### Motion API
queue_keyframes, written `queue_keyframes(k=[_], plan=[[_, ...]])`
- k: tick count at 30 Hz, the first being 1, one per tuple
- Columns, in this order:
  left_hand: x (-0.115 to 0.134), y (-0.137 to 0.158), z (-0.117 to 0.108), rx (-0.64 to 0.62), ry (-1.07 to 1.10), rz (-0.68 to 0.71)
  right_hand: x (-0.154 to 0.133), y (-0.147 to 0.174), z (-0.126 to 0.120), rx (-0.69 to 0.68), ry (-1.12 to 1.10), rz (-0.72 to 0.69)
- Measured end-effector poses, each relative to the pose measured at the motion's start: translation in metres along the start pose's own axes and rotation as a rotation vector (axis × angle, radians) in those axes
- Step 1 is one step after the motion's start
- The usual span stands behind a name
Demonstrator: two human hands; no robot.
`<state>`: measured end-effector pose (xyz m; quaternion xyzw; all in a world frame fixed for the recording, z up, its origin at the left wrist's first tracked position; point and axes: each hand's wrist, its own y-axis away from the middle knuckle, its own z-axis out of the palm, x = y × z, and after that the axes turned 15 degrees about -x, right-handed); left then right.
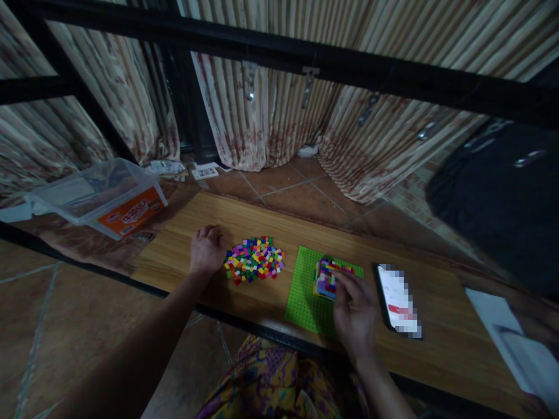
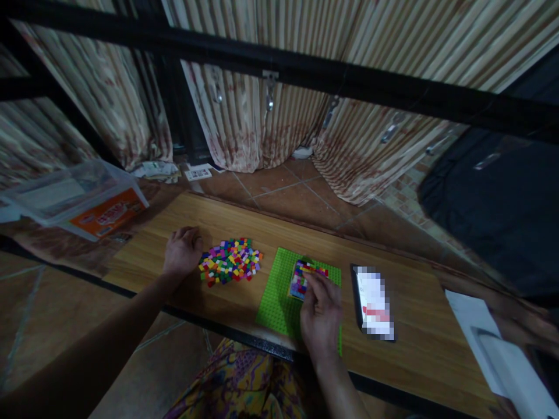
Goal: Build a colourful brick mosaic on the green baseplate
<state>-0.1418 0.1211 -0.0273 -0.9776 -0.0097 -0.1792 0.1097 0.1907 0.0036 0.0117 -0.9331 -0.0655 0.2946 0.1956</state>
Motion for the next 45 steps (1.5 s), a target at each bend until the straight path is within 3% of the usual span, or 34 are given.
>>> queue_keyframes(k=[17,23,28,33,45], plan=[[0.0,0.001,0.001,0.009,-0.001,-0.008,0.004,0.007,0.009,-0.072,0.146,-0.133],[0.001,0.001,0.001,0.0,0.009,-0.025,-0.021,-0.001,0.011,-0.058,0.115,-0.149],[0.002,0.002,0.0,-0.004,0.017,-0.031,-0.051,-0.018,0.042,-0.26,0.07,-0.147],[0.003,0.002,-0.001,-0.005,0.018,-0.028,-0.054,-0.032,0.07,-0.385,0.075,-0.082],[0.001,0.002,-0.002,-0.002,0.019,0.001,-0.052,-0.042,0.08,-0.466,0.091,-0.031]])
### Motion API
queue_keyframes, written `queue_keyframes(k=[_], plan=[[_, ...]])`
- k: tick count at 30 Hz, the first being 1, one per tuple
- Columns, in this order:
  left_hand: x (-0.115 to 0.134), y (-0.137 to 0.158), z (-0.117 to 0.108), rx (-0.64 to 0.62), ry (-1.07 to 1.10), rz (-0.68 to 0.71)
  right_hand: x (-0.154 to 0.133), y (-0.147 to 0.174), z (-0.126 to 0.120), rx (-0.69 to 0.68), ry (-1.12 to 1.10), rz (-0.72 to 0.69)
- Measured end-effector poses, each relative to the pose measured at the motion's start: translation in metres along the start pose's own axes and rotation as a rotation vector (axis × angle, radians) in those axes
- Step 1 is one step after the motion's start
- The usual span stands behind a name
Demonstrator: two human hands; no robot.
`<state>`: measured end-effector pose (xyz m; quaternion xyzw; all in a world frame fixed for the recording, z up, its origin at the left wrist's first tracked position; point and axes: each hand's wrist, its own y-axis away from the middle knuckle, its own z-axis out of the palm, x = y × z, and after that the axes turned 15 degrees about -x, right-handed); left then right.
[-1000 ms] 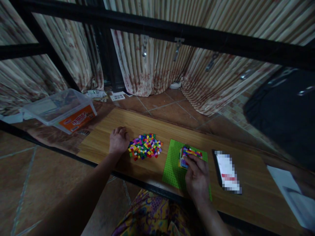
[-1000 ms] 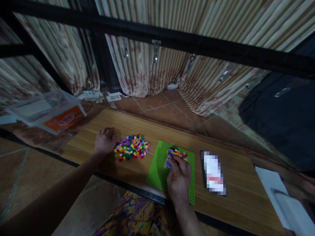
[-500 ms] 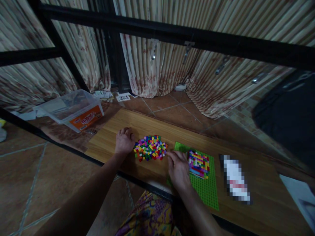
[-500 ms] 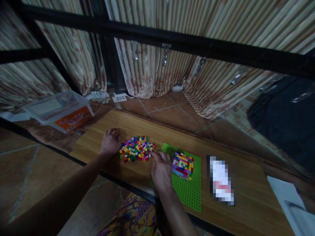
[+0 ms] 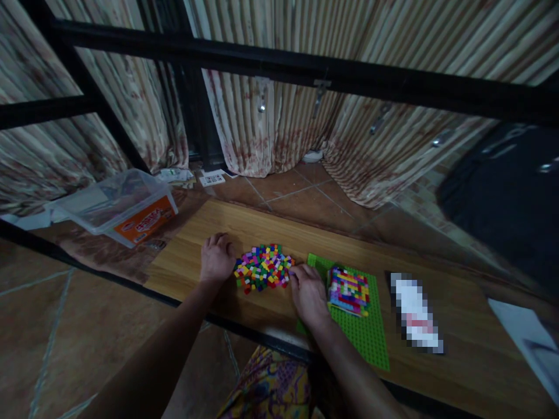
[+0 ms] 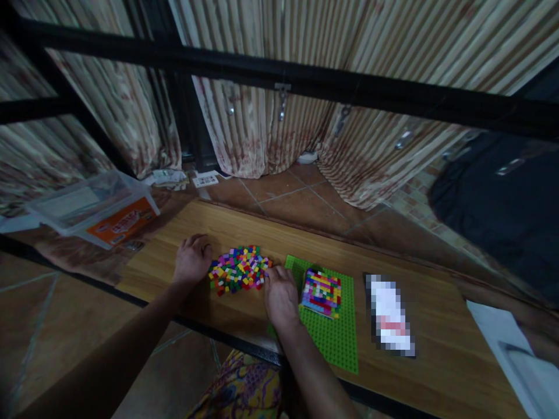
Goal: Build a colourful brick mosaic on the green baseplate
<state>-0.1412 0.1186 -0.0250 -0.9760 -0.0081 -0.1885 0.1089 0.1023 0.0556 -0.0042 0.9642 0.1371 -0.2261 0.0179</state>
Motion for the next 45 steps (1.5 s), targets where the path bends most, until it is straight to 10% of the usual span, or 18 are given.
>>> queue_keyframes(k=[18,28,45], plan=[[-0.005,-0.004,-0.003,-0.005,-0.053,0.043,-0.002,0.076,-0.025,0.247,-0.535,0.021],[-0.005,-0.004,-0.002,-0.023,-0.087,0.033,0.047,0.109,-0.053,0.316,-0.36,0.194],[-0.002,-0.003,-0.004,-0.021,-0.06,0.027,0.064,0.083,-0.049,0.442,-0.11,0.096]])
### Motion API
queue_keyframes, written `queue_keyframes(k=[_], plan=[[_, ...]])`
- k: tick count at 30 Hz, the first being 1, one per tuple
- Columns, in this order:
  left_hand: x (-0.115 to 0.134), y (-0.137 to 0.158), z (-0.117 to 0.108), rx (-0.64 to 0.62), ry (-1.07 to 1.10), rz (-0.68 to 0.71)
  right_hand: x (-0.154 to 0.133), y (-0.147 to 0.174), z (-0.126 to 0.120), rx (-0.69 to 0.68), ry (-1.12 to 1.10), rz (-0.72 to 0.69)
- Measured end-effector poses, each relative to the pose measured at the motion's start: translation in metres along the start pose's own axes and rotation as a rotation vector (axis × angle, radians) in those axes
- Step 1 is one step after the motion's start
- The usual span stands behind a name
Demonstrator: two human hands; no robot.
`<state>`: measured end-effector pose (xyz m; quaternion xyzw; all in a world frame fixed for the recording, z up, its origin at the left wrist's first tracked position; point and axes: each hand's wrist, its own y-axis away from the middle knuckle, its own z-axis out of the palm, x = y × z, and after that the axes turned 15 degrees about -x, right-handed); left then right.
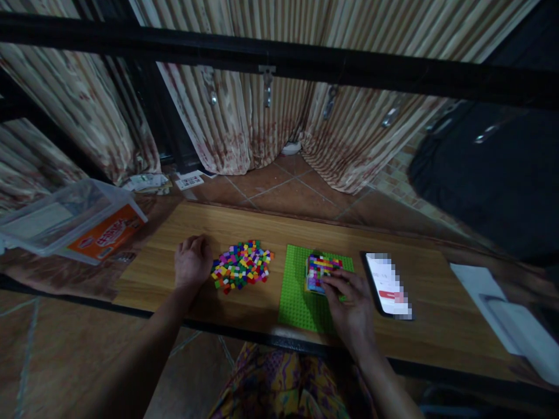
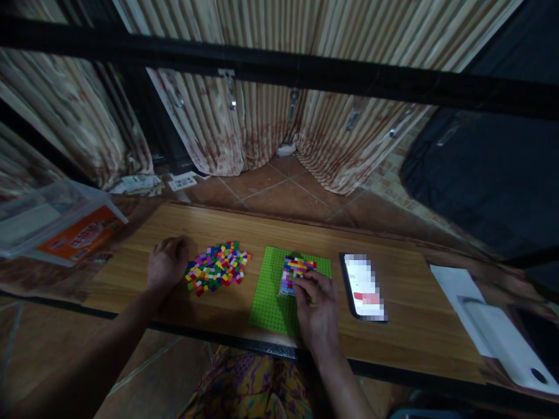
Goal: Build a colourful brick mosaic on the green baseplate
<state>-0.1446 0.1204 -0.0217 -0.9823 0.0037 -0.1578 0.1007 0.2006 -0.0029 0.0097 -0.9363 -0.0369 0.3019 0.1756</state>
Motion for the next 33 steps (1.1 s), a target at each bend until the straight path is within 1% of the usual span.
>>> queue_keyframes(k=[5,8,17,22,29,32,33], plan=[[0.001,0.0,-0.002,-0.014,-0.021,-0.001,-0.001,0.001,0.002,0.039,-0.046,0.023],[0.002,0.0,-0.003,-0.021,-0.021,-0.005,0.001,0.003,0.002,0.055,-0.027,-0.01],[0.001,0.0,-0.001,-0.015,-0.002,-0.003,0.007,0.012,0.005,0.019,0.138,-0.132],[-0.001,-0.001,0.0,-0.015,-0.001,0.012,0.011,0.016,0.009,0.02,0.176,-0.167],[-0.006,-0.003,0.001,0.003,-0.001,0.035,0.012,0.018,0.014,0.004,0.176,-0.168],[-0.008,-0.002,0.0,-0.001,0.043,0.042,0.011,0.018,0.015,-0.008,0.127,-0.152],[-0.009,-0.002,-0.002,0.003,0.075,0.018,0.011,0.018,0.016,-0.01,0.107,-0.146]])
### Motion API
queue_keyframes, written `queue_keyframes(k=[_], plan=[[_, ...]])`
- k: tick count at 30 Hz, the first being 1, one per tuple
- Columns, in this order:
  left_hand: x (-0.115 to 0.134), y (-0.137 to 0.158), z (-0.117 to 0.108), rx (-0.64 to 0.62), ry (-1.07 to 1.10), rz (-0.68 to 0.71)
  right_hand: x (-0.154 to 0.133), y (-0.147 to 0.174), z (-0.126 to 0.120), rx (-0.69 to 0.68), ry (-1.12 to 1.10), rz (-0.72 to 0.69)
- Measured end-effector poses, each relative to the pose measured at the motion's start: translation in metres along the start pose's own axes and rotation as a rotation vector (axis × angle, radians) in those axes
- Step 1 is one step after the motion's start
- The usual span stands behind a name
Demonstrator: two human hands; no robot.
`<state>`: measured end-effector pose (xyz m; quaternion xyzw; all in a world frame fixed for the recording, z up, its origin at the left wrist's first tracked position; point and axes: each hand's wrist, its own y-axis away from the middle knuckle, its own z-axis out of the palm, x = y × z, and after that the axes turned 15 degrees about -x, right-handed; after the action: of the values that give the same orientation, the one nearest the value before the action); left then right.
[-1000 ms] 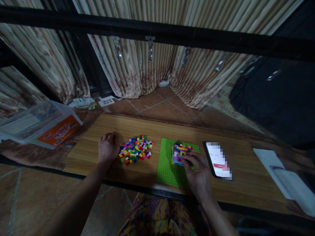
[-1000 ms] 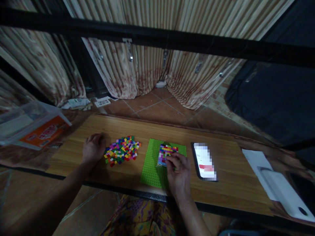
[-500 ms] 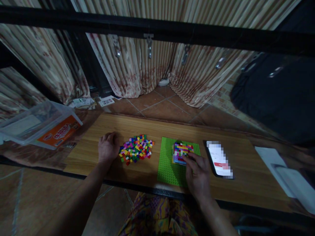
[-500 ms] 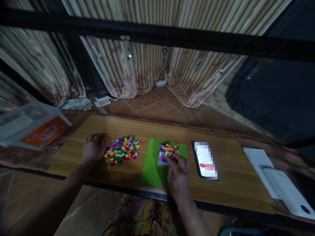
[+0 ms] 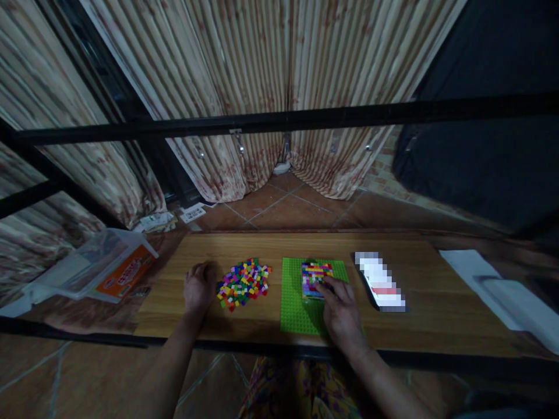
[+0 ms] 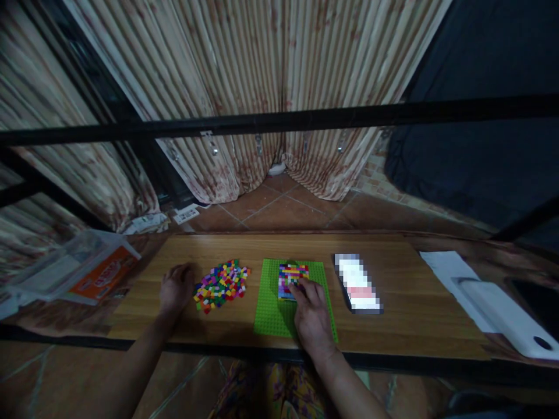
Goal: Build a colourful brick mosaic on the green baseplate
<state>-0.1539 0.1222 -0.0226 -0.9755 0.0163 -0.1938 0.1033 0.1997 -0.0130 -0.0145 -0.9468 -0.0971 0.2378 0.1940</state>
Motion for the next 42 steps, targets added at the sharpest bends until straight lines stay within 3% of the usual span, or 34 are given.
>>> queue_keyframes(k=[6,10,13,16,20,25,28,32,42], plan=[[0.0,0.0,-0.02,0.038,0.108,-0.011,0.002,0.003,-0.013,0.022,-0.141,0.046],[0.024,0.003,-0.033,0.081,0.143,0.067,0.025,0.013,-0.04,0.158,-0.138,0.17],[0.069,0.015,-0.029,0.031,0.219,0.183,0.059,0.025,-0.058,0.202,-0.069,0.28],[0.133,0.029,-0.015,-0.104,0.268,0.326,0.097,0.036,-0.07,0.208,0.036,0.395],[0.221,0.031,0.0,-0.268,0.209,0.514,0.137,0.042,-0.077,0.15,0.139,0.441],[0.292,0.016,0.019,-0.405,0.014,0.553,0.167,0.036,-0.08,0.122,0.237,0.508],[0.307,0.016,0.035,-0.458,-0.084,0.537,0.18,0.033,-0.08,0.11,0.258,0.513],[0.309,0.024,0.048,-0.477,-0.138,0.532,0.193,0.027,-0.079,0.102,0.249,0.526],[0.309,0.023,0.044,-0.597,-0.166,0.504,0.208,0.002,-0.066,0.088,0.257,0.517]])
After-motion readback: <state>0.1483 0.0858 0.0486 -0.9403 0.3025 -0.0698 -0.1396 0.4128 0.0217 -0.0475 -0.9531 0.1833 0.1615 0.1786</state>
